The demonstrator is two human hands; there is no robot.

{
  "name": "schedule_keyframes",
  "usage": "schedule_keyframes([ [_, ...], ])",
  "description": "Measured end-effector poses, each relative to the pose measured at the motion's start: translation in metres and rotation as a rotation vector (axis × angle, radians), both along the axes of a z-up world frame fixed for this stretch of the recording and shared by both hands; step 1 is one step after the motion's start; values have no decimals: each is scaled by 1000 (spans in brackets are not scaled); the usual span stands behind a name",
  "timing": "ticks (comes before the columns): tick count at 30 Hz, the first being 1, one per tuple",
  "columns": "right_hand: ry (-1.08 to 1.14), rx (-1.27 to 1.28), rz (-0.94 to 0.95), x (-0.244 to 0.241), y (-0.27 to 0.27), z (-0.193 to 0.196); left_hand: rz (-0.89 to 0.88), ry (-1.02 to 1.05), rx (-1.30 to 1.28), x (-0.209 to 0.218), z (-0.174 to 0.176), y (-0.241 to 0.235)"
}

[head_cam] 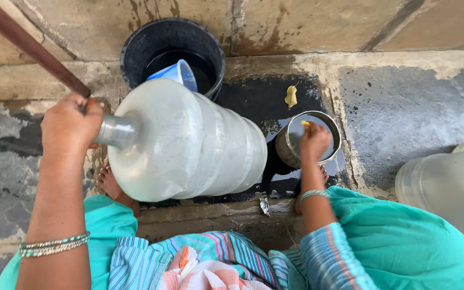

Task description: The person scrubs the inside of a large plastic water dispenser with a toothbrush, then scrubs the outside with a yellow sponge. The person holds the dispenser steady with one hand while scrubbing with the other.

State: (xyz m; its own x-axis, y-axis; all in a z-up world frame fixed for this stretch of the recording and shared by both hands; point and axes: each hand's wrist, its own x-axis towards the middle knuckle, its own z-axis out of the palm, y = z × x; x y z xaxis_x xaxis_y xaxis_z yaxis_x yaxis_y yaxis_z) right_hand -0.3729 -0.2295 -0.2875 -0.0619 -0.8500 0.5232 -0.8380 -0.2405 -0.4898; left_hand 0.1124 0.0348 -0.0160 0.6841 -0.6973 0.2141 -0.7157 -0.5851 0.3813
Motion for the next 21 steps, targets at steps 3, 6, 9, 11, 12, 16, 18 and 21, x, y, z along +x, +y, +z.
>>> schedule_keyframes([
  [3, 199, 239, 59, -26, -9, -2, 123, 298, 67, -4, 3, -2],
  [6, -24, 230, 36, -30, -17, -10, 39, 65, 43, -9, 9, -6],
  [9, -678, 48, 80, -14, -12, -22, 59, 158, 44, -12, 12, -6],
  [11, -1000, 101, 47, 5, -2, -24, 35, 109, 52, -13, 13, -7],
  [12, -1061, 204, -8, 26, 7, -22, 23, 85, 51, -14, 13, -8],
  [16, -957, 449, 257, 127, 83, 37, 48, 113, 51, -16, 13, -11],
  [18, -903, 527, 397, 172, 132, 86, 36, 103, 45, -16, 12, -13],
  [21, -789, 248, 900, 201, 197, 151, 0, -10, -12, -14, 5, -14],
])
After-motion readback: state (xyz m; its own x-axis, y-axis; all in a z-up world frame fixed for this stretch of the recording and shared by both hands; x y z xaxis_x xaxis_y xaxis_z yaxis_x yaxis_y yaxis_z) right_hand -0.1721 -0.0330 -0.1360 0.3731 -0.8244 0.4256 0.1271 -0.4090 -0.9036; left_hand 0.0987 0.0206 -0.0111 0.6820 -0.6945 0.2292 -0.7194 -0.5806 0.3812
